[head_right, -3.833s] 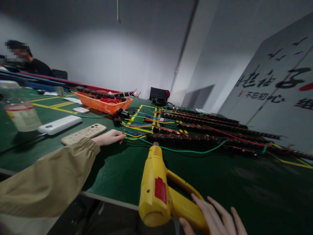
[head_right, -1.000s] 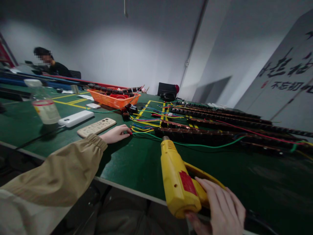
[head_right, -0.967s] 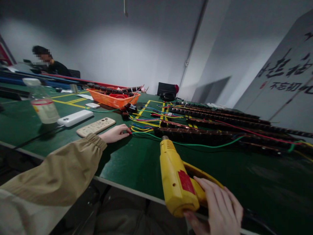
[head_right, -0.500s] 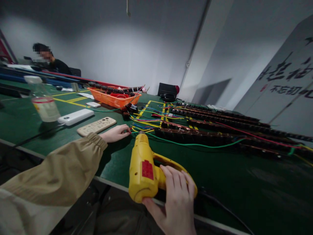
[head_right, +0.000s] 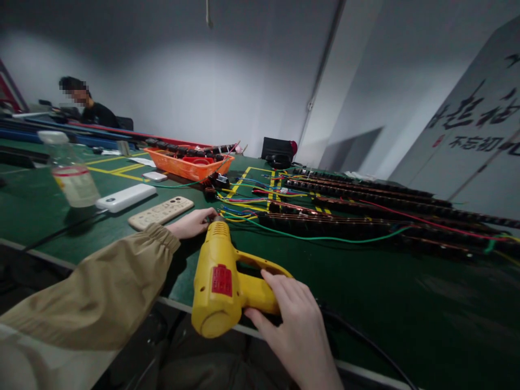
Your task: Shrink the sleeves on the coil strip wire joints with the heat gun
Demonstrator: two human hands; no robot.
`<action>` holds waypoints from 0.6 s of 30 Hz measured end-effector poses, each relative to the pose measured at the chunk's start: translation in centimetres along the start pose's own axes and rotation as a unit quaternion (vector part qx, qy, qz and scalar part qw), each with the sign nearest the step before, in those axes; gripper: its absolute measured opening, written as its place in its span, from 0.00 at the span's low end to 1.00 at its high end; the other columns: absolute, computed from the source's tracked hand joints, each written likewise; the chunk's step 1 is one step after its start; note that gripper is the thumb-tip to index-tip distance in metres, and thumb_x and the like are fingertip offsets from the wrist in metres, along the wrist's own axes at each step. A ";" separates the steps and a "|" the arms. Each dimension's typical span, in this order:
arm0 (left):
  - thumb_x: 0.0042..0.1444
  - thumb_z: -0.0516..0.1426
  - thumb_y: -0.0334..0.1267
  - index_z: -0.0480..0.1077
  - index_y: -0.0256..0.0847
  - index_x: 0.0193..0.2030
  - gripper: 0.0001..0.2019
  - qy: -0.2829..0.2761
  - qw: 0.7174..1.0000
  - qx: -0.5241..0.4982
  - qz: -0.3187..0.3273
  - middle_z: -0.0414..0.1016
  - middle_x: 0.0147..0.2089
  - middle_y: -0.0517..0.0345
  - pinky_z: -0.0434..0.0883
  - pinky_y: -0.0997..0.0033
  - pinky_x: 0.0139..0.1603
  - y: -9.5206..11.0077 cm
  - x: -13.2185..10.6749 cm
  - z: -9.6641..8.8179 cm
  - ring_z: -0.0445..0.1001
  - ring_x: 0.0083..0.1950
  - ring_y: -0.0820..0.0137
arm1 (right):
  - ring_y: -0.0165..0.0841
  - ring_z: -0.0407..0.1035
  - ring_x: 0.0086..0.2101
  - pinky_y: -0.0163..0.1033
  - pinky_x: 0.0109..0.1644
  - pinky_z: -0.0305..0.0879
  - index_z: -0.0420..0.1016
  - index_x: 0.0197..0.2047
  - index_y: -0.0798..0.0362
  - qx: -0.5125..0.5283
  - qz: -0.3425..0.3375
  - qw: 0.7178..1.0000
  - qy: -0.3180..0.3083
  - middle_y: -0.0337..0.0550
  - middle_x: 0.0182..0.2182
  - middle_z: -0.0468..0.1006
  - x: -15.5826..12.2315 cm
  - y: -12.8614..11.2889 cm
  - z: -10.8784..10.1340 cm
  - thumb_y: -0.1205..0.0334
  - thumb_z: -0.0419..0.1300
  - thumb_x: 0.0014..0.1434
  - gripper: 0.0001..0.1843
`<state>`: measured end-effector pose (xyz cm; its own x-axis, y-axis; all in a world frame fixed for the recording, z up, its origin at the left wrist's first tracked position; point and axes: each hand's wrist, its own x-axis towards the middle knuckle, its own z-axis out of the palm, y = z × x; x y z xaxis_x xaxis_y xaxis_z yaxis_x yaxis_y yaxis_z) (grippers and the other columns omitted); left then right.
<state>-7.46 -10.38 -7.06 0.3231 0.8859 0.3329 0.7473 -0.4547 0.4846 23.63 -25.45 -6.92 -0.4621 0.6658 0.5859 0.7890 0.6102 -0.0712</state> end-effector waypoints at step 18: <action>0.57 0.52 0.41 0.69 0.39 0.40 0.10 -0.014 1.000 0.016 0.001 0.75 0.39 0.54 0.67 0.72 0.37 0.0 0.1 -0.1 0.72 0.38 0.68 | 0.39 0.72 0.37 0.45 0.40 0.66 0.67 0.49 0.50 -0.151 0.045 0.986 0.061 0.44 0.40 0.77 -7.1 7.5 -3.3 0.43 0.51 0.58 0.23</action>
<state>-7.45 -10.28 -6.96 0.3410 0.8870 0.3114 0.7647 -0.4544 0.4569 34.13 -27.02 -8.95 -0.3479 0.6436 0.6817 0.9173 0.3839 0.1056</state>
